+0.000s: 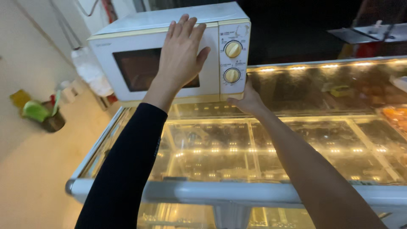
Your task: The person places a bowl containing chocolate into a microwave, operates the microwave settings, and later stirs the melted chocolate with a spoon.
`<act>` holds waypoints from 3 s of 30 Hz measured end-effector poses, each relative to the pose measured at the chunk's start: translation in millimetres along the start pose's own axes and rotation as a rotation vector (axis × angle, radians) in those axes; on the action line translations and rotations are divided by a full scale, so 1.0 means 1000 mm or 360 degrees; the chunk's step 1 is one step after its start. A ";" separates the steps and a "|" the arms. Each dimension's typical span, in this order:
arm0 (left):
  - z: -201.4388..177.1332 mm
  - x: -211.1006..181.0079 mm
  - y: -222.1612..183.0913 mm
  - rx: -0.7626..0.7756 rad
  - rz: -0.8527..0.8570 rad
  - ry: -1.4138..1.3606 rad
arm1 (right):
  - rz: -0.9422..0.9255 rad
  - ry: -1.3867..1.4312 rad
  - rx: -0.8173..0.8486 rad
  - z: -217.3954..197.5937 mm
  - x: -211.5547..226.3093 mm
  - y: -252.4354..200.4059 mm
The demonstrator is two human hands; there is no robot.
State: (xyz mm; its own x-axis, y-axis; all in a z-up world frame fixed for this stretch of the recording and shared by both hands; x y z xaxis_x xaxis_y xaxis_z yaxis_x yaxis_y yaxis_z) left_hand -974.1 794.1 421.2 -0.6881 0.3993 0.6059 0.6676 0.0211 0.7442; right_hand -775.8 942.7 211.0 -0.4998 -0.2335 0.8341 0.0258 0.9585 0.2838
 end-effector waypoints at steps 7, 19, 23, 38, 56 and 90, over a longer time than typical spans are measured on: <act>0.059 0.038 0.016 -0.0018 0.0074 -0.0394 | 0.0075 -0.0036 -0.0203 -0.001 -0.022 0.006; 0.045 0.032 0.011 -0.0226 0.0027 -0.0383 | 0.0072 -0.0045 -0.0419 -0.003 -0.004 -0.009; 0.018 0.018 0.006 -0.0193 -0.0074 -0.0433 | -0.0002 -0.0064 -0.0363 -0.003 0.003 -0.011; -0.236 0.005 -0.106 -0.0105 -0.1235 -0.0790 | -0.0710 0.0095 -0.0885 -0.012 0.139 -0.091; -0.080 0.001 -0.147 0.0034 -0.0824 -0.0323 | 0.0813 0.1322 0.0455 0.149 0.125 0.083; -0.151 -0.280 -0.042 -0.0564 -0.0944 -0.2802 | 0.0832 0.1026 -0.0796 -0.189 0.030 -0.587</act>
State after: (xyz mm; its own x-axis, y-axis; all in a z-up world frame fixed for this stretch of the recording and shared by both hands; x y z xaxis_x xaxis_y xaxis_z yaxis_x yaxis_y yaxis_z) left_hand -852.2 542.4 262.7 0.4127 0.7717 -0.4838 0.2463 0.4168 0.8750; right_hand -642.5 342.0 159.3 0.2460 0.0149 0.9692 0.5497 0.8214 -0.1522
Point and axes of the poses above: each hand's wrist, its own y-axis towards the middle knuckle, its own z-axis out of the palm, x = y × z, the point moved 7 cm from there along y, towards the middle knuckle, and after that the axes turned 13 degrees about z, right-handed, at the moved point
